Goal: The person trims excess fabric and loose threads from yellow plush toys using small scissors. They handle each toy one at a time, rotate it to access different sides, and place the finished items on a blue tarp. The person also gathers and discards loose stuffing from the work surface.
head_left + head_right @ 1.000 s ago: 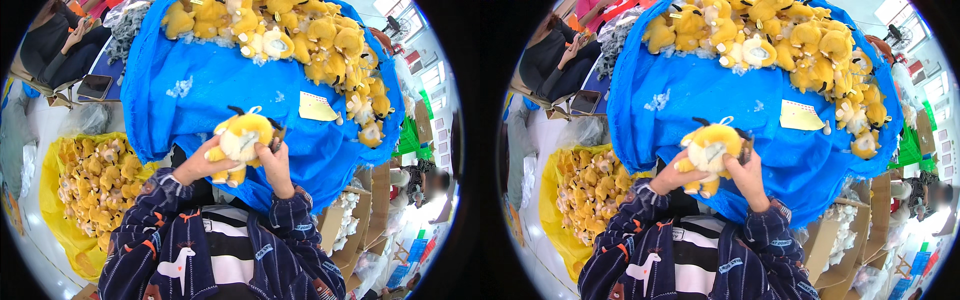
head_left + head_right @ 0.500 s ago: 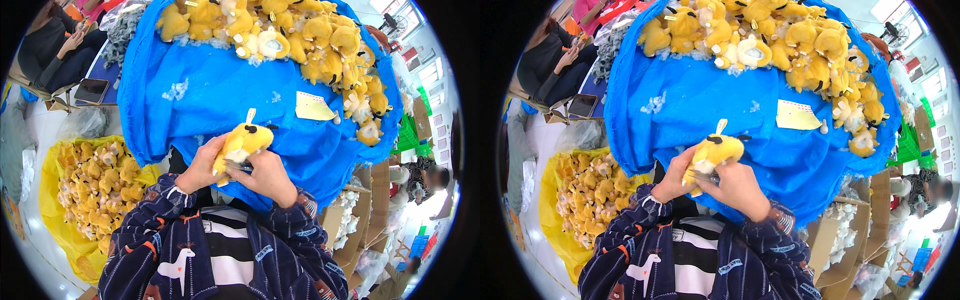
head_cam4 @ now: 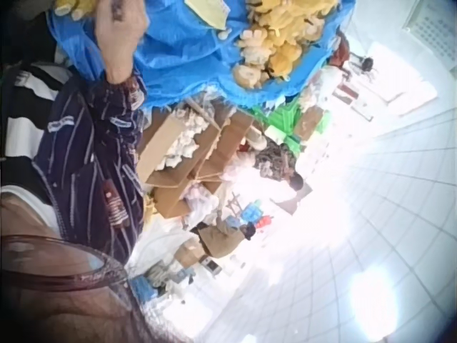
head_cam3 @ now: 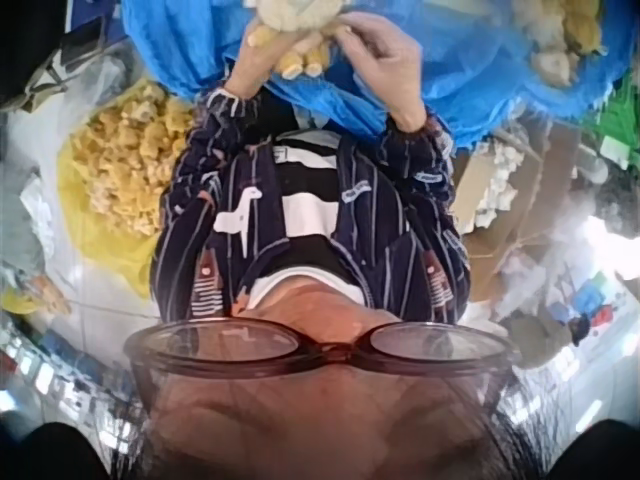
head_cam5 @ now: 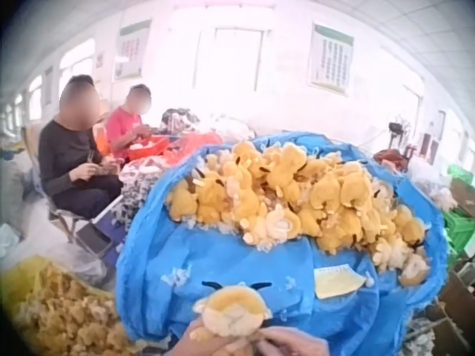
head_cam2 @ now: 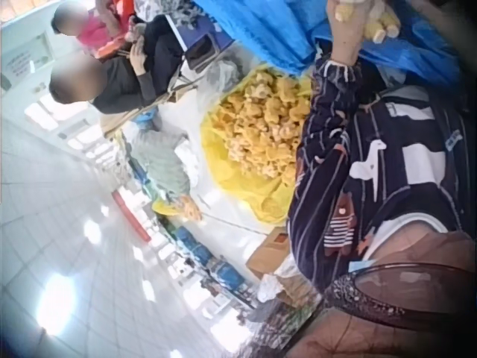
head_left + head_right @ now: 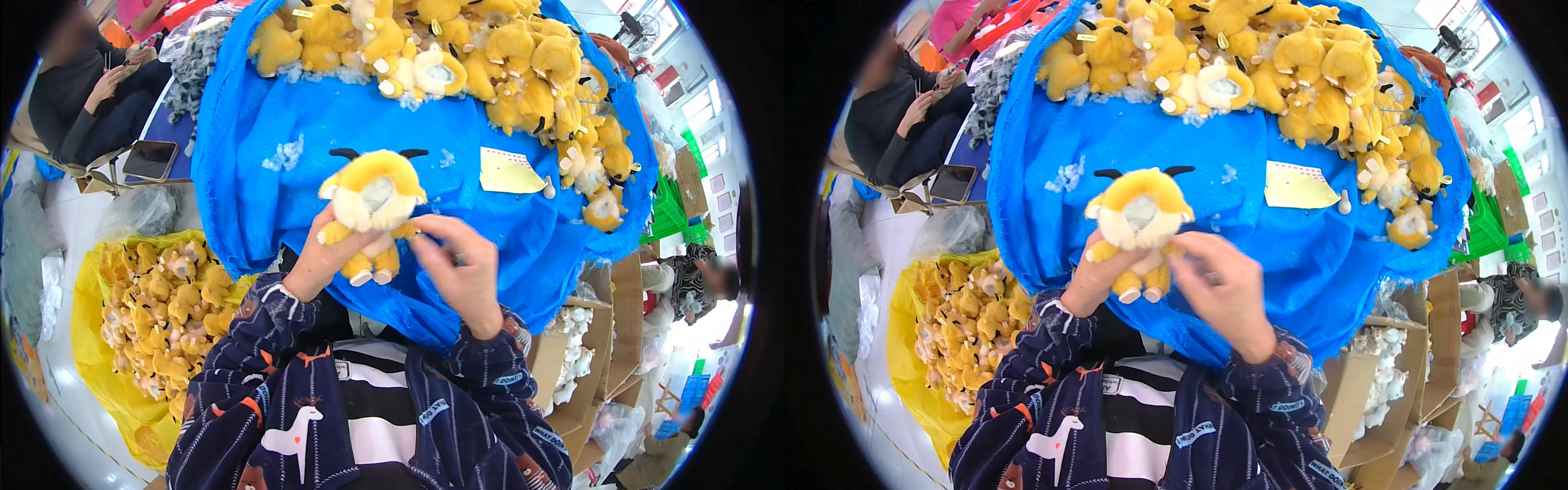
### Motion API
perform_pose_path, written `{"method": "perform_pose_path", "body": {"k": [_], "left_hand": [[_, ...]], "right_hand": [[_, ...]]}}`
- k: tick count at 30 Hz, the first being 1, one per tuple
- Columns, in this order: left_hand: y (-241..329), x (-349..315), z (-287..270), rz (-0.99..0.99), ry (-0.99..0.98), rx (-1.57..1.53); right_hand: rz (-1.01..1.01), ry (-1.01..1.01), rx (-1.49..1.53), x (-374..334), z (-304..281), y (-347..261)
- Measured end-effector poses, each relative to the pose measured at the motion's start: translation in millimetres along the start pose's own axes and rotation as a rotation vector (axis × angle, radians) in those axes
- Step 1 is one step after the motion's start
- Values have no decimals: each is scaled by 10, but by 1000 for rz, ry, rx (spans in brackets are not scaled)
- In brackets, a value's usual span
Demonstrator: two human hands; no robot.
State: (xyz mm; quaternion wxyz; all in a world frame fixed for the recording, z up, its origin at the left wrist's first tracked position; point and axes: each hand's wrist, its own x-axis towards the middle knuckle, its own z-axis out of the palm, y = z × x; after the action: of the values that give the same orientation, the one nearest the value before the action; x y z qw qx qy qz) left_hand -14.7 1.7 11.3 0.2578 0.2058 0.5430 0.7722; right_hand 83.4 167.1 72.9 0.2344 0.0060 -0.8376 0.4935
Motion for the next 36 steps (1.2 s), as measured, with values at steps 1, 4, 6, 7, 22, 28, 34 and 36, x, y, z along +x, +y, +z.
{"method": "perform_pose_path", "body": {"k": [1, 4, 6, 7, 22, 28, 34, 36], "left_hand": [[59, -13, 9, -24, -5, -68], [159, -54, 62, -85, -22, -225], [135, -69, 57, -85, -28, -205], [120, -71, 56, -85, -30, -197], [104, -31, 120, -216, -53, -413], [-82, 63, 146, 5, -12, -105], [-135, 85, 59, 25, 116, -108], [-104, 109, 53, 40, 123, -145]], "right_hand": [[77, 63, -42, -5, -85, 26], [188, 166, 9, 1, -129, 226], [153, 168, 59, 16, -44, 260], [135, 168, 82, 36, 4, 241], [134, 35, 23, -68, 122, 360], [492, 181, 593, -92, 232, 451], [479, 115, 600, -103, 222, 366], [78, -131, 203, -145, 130, 313]]}}
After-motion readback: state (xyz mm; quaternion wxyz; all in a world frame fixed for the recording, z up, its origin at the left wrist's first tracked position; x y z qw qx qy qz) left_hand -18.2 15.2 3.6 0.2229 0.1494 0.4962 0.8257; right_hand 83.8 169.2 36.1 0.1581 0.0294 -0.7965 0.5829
